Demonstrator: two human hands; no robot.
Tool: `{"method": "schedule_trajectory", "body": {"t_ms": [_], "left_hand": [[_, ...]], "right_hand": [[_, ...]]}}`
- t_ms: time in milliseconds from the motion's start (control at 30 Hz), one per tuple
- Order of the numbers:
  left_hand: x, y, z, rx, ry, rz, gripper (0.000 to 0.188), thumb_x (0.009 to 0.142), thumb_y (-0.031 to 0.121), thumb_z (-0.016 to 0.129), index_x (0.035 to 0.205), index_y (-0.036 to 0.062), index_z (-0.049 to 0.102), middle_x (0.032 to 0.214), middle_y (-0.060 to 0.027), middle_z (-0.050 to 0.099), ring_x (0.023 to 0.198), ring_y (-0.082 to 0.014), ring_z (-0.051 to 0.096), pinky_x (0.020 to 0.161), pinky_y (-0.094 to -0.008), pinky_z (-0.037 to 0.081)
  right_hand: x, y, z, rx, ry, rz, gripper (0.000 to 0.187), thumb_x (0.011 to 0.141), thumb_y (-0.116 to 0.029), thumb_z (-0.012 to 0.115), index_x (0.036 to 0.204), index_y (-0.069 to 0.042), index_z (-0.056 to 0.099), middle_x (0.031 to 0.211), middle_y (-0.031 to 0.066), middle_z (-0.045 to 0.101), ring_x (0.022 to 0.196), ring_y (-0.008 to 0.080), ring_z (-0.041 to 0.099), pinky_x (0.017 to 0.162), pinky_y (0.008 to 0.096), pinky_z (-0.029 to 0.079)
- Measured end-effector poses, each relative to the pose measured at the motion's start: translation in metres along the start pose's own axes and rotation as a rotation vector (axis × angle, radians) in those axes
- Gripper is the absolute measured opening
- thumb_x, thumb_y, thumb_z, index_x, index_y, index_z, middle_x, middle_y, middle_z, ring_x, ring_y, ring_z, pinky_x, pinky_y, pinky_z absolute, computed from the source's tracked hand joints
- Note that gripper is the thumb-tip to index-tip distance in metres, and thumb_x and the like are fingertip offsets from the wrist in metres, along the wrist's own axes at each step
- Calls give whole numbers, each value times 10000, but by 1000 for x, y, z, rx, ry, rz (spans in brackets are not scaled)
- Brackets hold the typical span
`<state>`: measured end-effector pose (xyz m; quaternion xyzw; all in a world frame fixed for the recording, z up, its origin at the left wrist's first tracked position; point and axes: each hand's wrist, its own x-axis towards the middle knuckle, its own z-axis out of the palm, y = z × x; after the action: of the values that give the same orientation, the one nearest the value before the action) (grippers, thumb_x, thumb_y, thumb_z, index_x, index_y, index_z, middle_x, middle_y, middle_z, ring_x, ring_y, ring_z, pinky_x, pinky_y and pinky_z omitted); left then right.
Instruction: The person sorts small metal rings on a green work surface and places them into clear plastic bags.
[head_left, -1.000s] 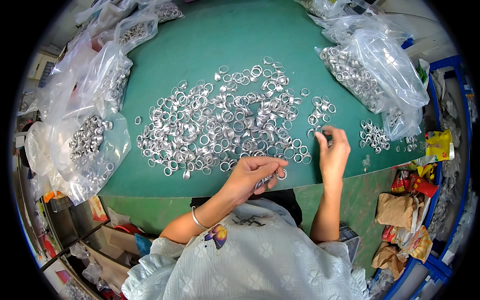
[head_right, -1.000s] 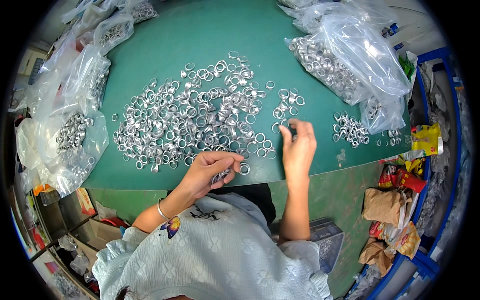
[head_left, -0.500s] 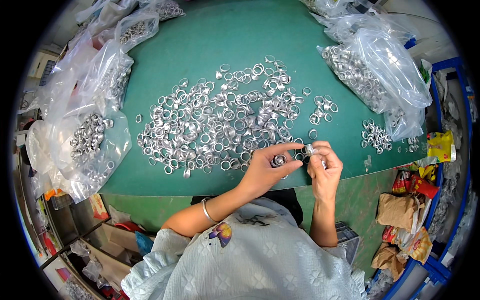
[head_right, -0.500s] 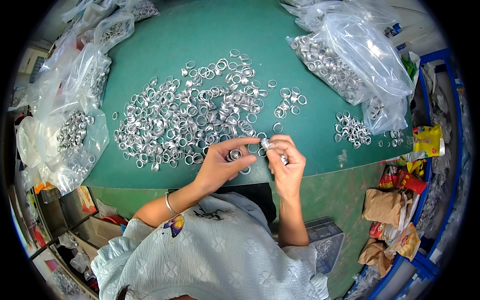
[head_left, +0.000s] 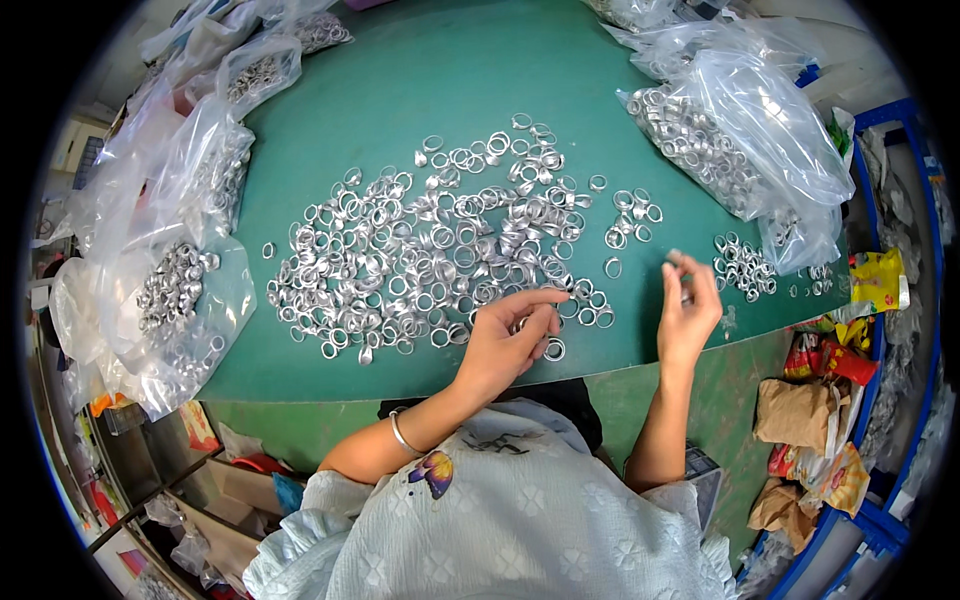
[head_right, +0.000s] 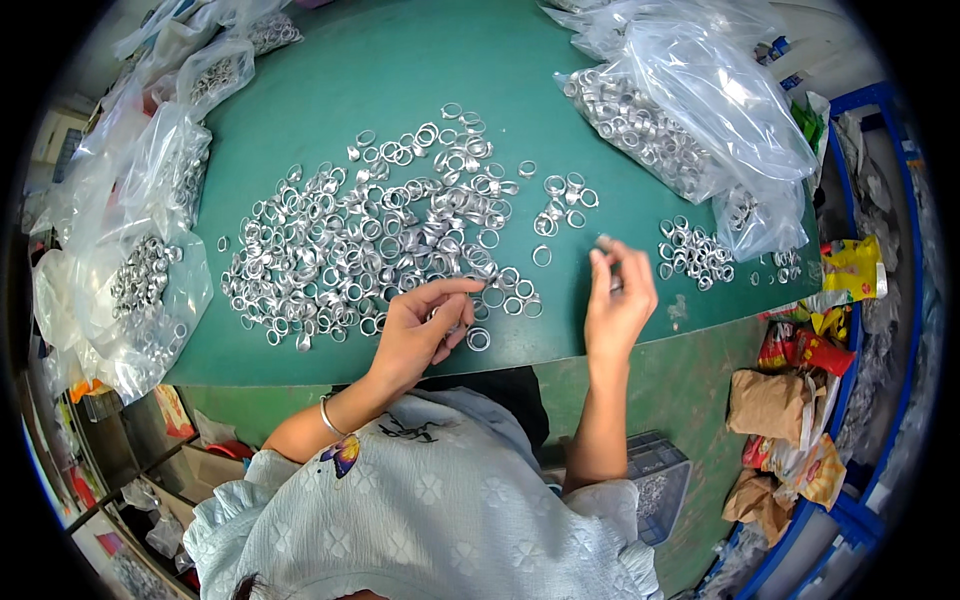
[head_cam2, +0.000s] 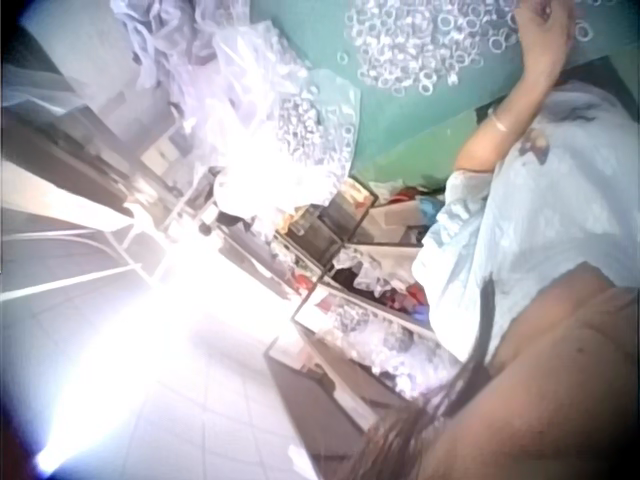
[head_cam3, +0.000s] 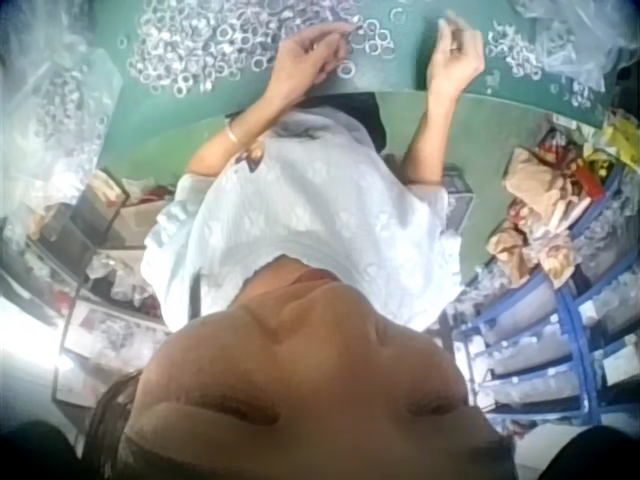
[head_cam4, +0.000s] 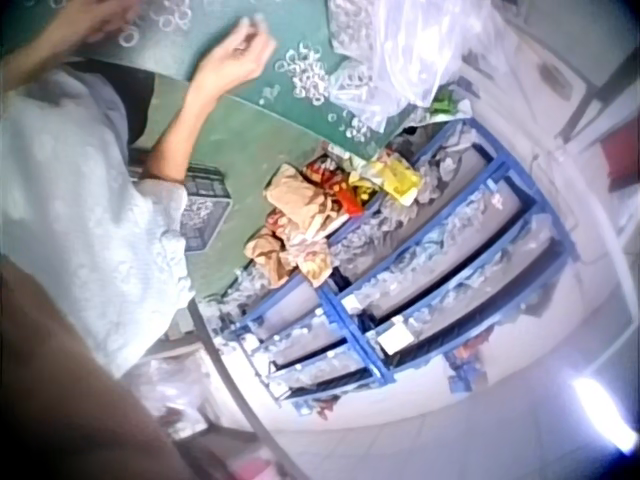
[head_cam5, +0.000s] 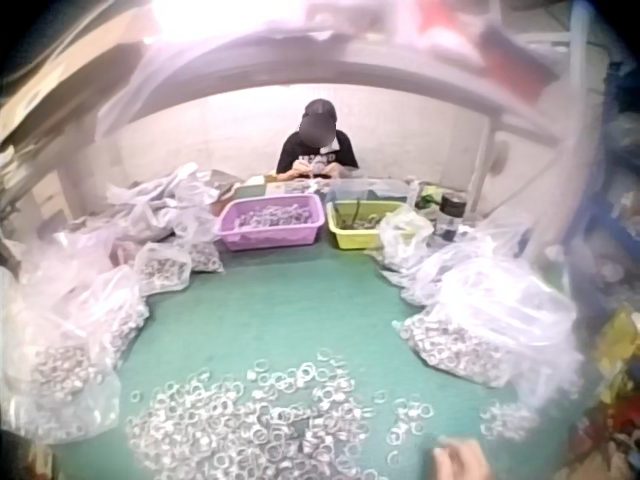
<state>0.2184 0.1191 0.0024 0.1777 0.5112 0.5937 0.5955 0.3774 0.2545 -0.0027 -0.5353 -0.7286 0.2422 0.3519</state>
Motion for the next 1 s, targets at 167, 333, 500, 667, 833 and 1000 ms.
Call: {"method": "schedule_trajectory", "body": {"t_ms": [167, 333, 500, 667, 833, 1000], "left_hand": [[2, 1, 8, 81, -34, 1, 227, 891, 83, 506, 1095, 15, 578, 779, -21, 564, 564, -39, 486, 373, -152, 307], [5, 4, 7, 59, -32, 51, 225, 885, 71, 505, 1092, 22, 578, 788, -28, 566, 577, -43, 504, 376, -153, 311], [9, 2, 7, 111, -56, 25, 233, 879, 63, 495, 1096, 35, 575, 777, -18, 566, 572, -38, 498, 390, -160, 312], [11, 3, 5, 104, -64, 11, 225, 882, 76, 495, 1087, 43, 584, 764, -7, 566, 564, -30, 488, 396, -162, 309], [12, 5, 7, 112, -56, 11, 209, 892, 82, 502, 1073, 11, 579, 770, -24, 565, 569, -40, 493, 386, -153, 318], [12, 1, 8, 109, -58, 4, 210, 896, 87, 500, 1075, 10, 578, 772, -25, 564, 568, -40, 491, 388, -152, 319]], "right_hand": [[33, 3, 13, -96, 16, -84, 246, 744, -31, 664, 985, -21, 614, 882, 92, 568, 720, 192, 546, 569, 296, 427], [55, 8, 15, -130, -31, -234, 222, 732, -59, 677, 946, -45, 619, 920, 94, 569, 678, 231, 555, 581, 326, 436], [33, 10, 18, -197, -237, -154, 136, 744, -94, 666, 856, -48, 605, 917, 94, 560, 630, 280, 562, 577, 363, 439], [36, 35, -6, -274, 45, -214, 86, 751, -67, 650, 820, -49, 602, 892, 95, 561, 701, 300, 579, 597, 369, 452], [42, 38, -29, -489, 264, -85, 86, 747, -67, 660, 822, -57, 620, 906, 84, 564, 674, 281, 571, 586, 357, 456], [33, -3, 8, -56, -188, -166, 107, 757, -73, 651, 858, -54, 624, 921, 64, 555, 608, 251, 569, 545, 364, 441]]}}
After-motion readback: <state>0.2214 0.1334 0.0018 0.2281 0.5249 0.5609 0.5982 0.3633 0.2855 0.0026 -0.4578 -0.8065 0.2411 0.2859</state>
